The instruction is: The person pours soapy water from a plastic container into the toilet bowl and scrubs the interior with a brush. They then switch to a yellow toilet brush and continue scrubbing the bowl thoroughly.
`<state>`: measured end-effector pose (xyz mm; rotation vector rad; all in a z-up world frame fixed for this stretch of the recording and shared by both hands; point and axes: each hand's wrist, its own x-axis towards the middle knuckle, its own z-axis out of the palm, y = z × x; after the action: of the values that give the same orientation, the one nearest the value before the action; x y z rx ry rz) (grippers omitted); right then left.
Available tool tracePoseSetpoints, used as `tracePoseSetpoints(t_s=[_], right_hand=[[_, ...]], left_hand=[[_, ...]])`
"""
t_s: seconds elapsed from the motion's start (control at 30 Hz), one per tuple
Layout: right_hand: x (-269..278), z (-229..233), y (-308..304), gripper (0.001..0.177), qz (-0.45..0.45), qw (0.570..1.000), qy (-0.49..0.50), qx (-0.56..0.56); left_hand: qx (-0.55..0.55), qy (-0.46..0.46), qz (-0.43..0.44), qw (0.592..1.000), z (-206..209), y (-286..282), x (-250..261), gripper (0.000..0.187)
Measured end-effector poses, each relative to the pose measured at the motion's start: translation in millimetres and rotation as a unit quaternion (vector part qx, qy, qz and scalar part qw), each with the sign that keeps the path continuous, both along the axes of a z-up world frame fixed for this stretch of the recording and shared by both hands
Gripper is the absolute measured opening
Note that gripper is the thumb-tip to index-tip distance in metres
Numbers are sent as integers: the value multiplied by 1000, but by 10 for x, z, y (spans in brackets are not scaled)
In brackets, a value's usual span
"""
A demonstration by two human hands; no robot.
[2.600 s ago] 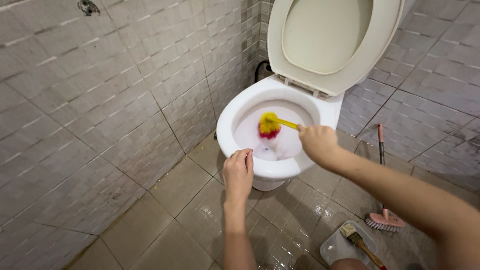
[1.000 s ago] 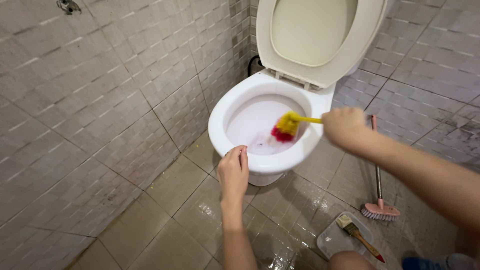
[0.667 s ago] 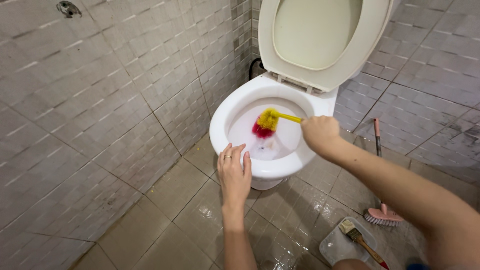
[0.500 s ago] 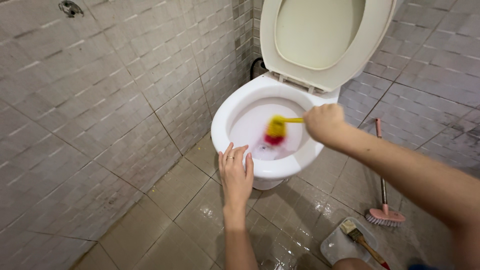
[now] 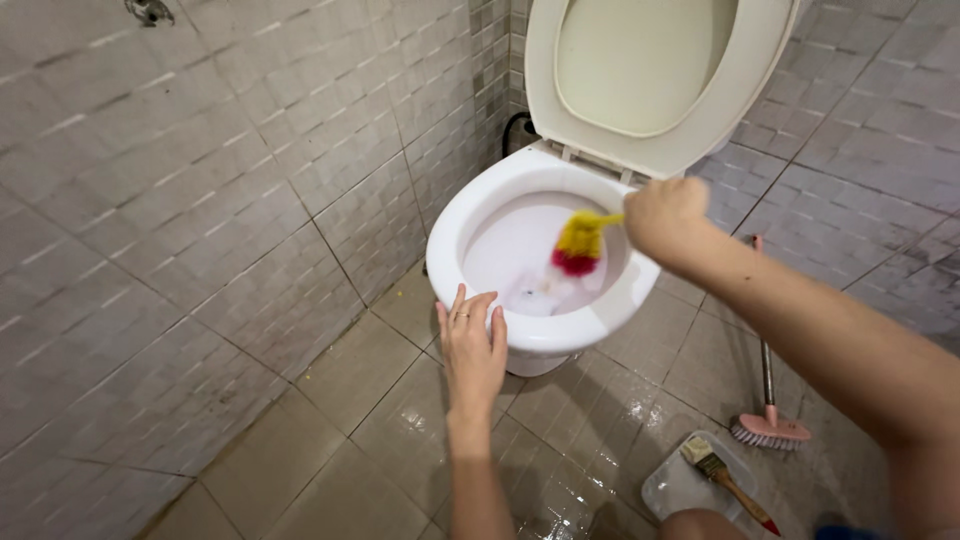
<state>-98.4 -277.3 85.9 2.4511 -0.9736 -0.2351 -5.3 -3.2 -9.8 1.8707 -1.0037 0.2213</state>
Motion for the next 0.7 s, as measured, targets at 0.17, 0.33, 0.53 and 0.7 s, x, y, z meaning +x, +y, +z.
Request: tracePoseSetpoints(t_s=[0.17,0.33,0.53,0.7], right_hand=[[60,-47,184,23,-7,1000,-20,14],[-49,-141,148,20,40,999,-28,-9],[-92,-37,139,20,16,999,-31,-24],[12,-400,453,31,193,979,-30,-58]], left_hand=[[3,8,0,1000,-1,-3,-2,22],[6,10,-19,1000,-4,-68,-68,23],[6,14,-7,1000,11,-7,-22,22],[1,9,-20,1000,39,-59,-69,22]])
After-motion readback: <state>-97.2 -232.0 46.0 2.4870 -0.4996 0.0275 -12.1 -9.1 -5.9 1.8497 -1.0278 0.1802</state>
